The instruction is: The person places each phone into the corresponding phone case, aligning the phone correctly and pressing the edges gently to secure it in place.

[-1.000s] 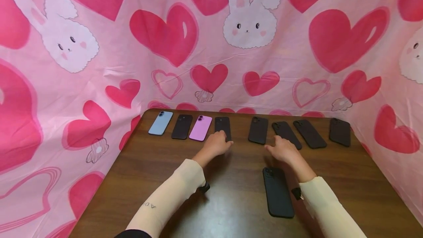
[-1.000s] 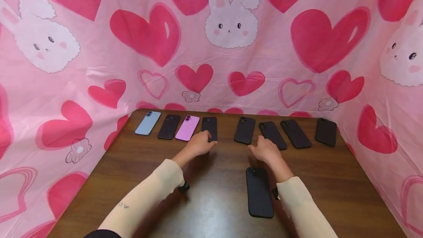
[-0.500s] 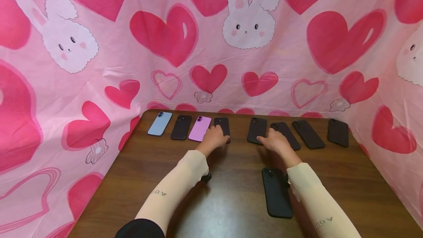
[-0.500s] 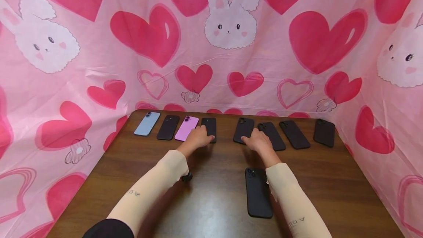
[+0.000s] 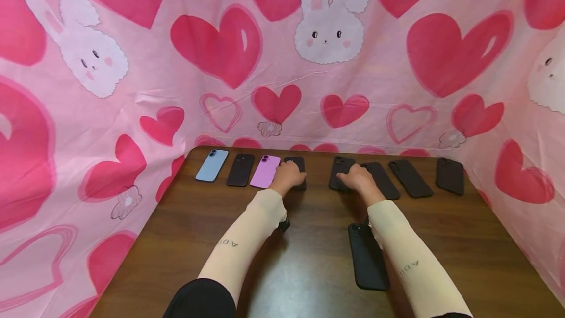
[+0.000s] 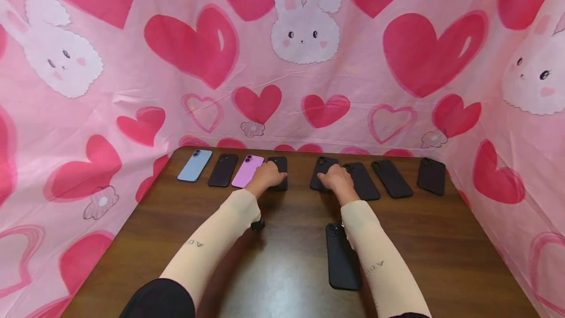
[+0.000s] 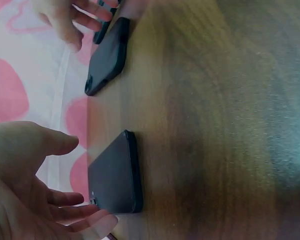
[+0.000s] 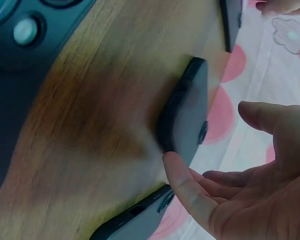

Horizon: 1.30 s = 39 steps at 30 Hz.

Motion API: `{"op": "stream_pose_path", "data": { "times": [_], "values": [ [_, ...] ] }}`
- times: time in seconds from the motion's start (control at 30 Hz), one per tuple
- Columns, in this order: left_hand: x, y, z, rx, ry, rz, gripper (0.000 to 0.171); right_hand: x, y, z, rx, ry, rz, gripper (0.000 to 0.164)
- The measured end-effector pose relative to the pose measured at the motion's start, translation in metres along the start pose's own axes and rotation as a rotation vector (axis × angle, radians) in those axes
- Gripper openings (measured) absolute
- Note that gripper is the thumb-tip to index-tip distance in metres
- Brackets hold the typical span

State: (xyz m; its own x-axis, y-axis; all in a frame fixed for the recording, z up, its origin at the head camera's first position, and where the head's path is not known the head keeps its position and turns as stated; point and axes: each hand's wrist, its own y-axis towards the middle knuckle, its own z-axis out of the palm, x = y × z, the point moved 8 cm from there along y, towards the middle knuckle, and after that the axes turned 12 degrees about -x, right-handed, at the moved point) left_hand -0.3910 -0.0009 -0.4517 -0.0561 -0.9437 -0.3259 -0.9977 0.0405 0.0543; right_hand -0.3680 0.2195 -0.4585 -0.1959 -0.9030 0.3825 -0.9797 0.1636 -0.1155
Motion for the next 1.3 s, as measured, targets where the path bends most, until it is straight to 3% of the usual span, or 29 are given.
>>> {"op": "stream_pose_path", "data": {
  "times": [0.3, 0.77, 1.13, 1.3],
  "values": [
    [0.006, 0.010, 0.003, 0.026, -0.033, -0.084, 0.062, -0.001, 0.009, 0.008, 0.016, -0.036, 0.067, 0.072],
    [0.012, 0.025, 0.007, 0.017, -0.020, -0.176, 0.058, 0.005, 0.027, 0.010, -0.012, -0.055, 0.158, 0.085],
    [0.016, 0.034, 0.030, 0.036, 0.120, -0.197, 0.077, -0.001, 0.032, 0.022, -0.059, -0.042, 0.222, 0.088],
    [0.017, 0.040, 0.032, 0.018, 0.118, -0.234, 0.079, -0.001, 0.034, 0.021, -0.085, -0.034, 0.239, 0.085]
  ]
}}
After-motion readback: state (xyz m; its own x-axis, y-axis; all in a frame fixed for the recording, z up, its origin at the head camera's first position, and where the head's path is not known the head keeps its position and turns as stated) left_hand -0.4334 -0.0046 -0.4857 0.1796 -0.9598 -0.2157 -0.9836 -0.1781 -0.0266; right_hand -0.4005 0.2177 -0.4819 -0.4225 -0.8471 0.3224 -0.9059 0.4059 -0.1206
